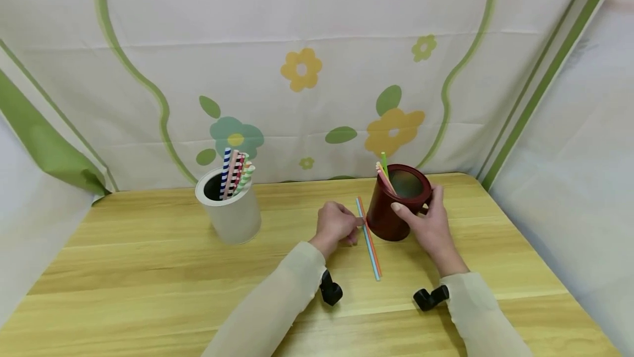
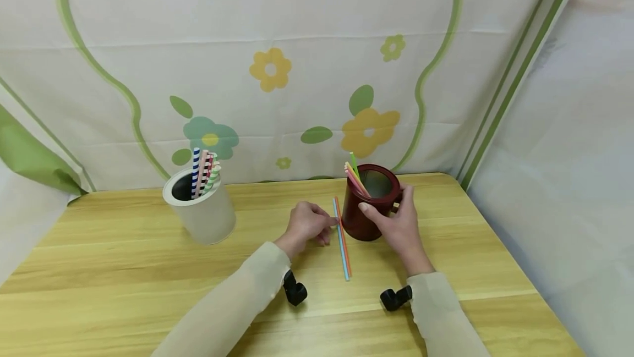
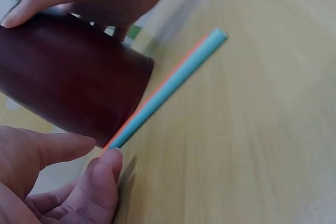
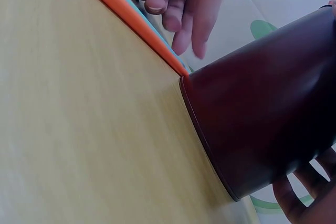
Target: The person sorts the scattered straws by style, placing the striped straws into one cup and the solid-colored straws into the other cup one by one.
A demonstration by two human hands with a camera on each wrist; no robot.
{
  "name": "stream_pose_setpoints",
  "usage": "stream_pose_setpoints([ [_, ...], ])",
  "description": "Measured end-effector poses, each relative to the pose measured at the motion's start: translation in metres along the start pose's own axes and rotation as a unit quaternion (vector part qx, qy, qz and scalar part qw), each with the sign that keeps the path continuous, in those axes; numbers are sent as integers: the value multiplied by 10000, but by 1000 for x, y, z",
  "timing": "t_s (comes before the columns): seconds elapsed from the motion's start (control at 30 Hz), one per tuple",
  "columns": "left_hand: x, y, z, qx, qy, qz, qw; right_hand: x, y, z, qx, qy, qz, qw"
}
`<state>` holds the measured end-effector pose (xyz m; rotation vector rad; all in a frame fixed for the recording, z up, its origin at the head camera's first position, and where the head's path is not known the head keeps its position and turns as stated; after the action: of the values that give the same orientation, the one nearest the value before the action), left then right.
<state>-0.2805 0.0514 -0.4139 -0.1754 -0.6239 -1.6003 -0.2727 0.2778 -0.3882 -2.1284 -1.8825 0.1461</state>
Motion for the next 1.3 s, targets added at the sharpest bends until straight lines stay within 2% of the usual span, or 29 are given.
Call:
stream_pose_setpoints([
  [0.1,-1,-4,-3,78,-154,9,9999,-2,1,0,-18,-23,-4,10000],
  [0.37,-3,-9,-5,217,-230,53,9995,0,2,-1,-10,5,103,9999],
  [0.83,-3,-7,-7,162,-495,221,9984,-1,2,-1,14,-12,117,9999],
  [1.03,-4,-5,-2,28,-983,261,9948,0,2,-2,6,23,118,9999],
  [1.3,-4,-5,2,57,-1504,303,9882,0,2,-2,27,-26,110,9999],
])
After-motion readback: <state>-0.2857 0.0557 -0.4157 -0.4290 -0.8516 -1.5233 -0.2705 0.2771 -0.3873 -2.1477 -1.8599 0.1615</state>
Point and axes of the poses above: each hand's wrist, its own y-axis away from the middle knuckle, its own x-axis out of the back of the hand, z = x × y, the point moved 7 cm from there along -y, towards the middle knuckle, and after that the axes turned 13 degrees about -y, right-handed, at the moved point
